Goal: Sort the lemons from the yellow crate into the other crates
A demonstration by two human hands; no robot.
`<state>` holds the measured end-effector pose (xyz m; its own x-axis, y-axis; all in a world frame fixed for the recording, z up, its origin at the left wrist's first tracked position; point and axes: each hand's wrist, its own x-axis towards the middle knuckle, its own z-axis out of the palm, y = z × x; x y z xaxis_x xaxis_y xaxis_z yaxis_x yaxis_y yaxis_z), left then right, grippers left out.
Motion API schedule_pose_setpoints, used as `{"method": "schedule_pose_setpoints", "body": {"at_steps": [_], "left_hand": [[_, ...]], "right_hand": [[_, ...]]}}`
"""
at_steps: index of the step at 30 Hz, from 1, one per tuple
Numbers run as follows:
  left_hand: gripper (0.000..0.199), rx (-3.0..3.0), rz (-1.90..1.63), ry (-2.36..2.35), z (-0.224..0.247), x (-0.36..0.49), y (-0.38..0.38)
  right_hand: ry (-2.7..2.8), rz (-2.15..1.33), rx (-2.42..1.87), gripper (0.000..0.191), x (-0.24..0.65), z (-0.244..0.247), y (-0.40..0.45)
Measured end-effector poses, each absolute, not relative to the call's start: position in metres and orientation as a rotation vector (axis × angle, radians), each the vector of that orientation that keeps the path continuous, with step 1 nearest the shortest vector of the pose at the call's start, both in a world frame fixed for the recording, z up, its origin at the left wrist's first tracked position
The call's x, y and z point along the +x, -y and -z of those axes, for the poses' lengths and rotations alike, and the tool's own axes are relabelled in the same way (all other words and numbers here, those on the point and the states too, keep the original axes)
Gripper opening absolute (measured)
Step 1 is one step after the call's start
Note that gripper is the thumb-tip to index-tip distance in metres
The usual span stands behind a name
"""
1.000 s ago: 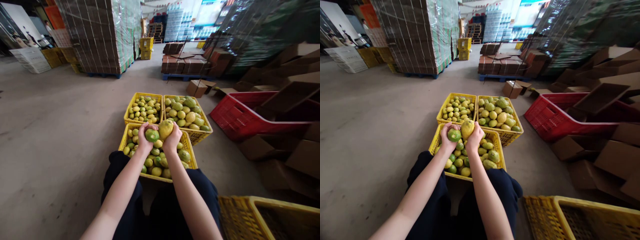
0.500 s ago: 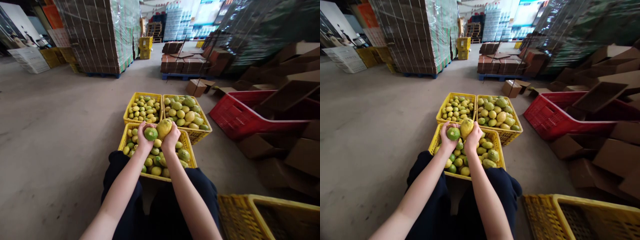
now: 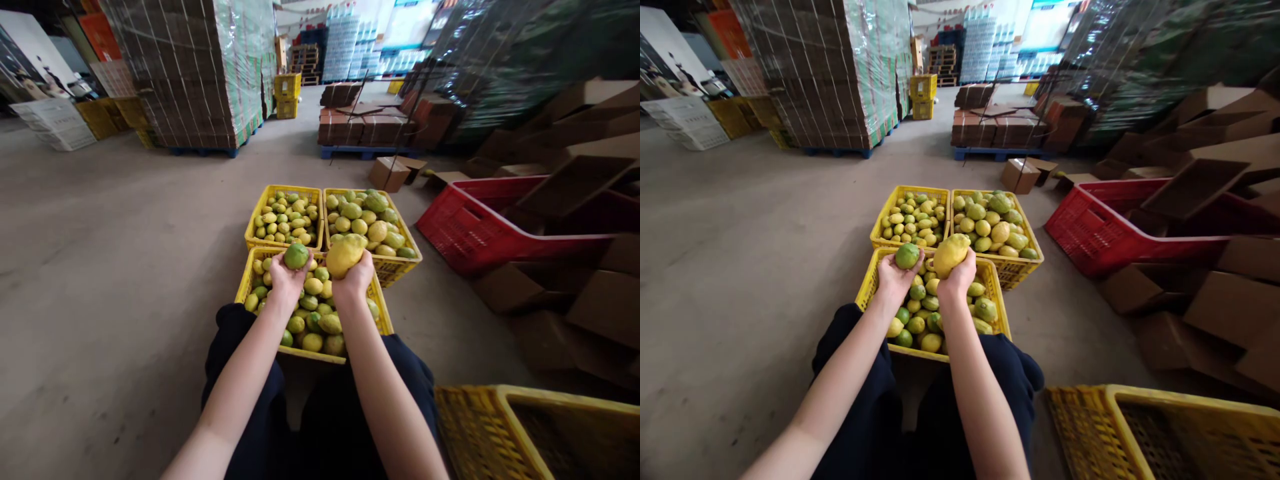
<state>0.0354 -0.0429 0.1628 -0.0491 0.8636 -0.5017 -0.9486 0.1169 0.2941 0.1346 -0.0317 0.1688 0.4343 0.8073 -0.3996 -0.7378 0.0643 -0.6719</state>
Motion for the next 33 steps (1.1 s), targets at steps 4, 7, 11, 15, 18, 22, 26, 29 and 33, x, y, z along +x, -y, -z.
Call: {"method": "schedule_pose_setpoints", "body": {"at_steps": [4,7,11,15,18,22,26,29,33], "left_hand": [[0.032,-0.167,-1.422,-0.671,-0.164,0.038,0.039],[0.026,-0.061,-1.419,-0.615,-0.165,0.038,0.041],[0.026,-0.029,-1.409,-0.583,-0.169,0.037,0.046],[0.032,-0.088,-1.395,-0.519,-0.173,0.035,0.050],[0.038,-0.136,-1.377,-0.498,-0.174,0.035,0.050],[0.037,-0.175,-1.360,-0.515,-0.174,0.036,0.050],[0.036,-0.253,-1.381,-0.487,-0.178,0.035,0.051],[0.037,-0.264,-1.380,-0.492,-0.180,0.033,0.054],[0.040,-0.253,-1.390,-0.508,-0.180,0.032,0.057]], "right_hand": [[0.135,-1.176,-0.935,0.021,0.137,-0.167,0.031],[0.130,-1.194,-0.928,0.022,0.137,-0.163,0.030],[0.129,-1.228,-0.923,0.022,0.136,-0.161,0.030],[0.101,-1.238,-0.943,0.020,0.135,-0.164,0.030],[0.073,-1.252,-0.947,0.020,0.134,-0.167,0.031],[0.081,-1.241,-0.945,0.017,0.133,-0.168,0.031],[0.062,-1.248,-0.959,0.019,0.132,-0.169,0.032],[0.079,-1.254,-0.963,0.019,0.131,-0.169,0.033],[0.100,-1.246,-0.974,0.017,0.129,-0.169,0.034]]}}
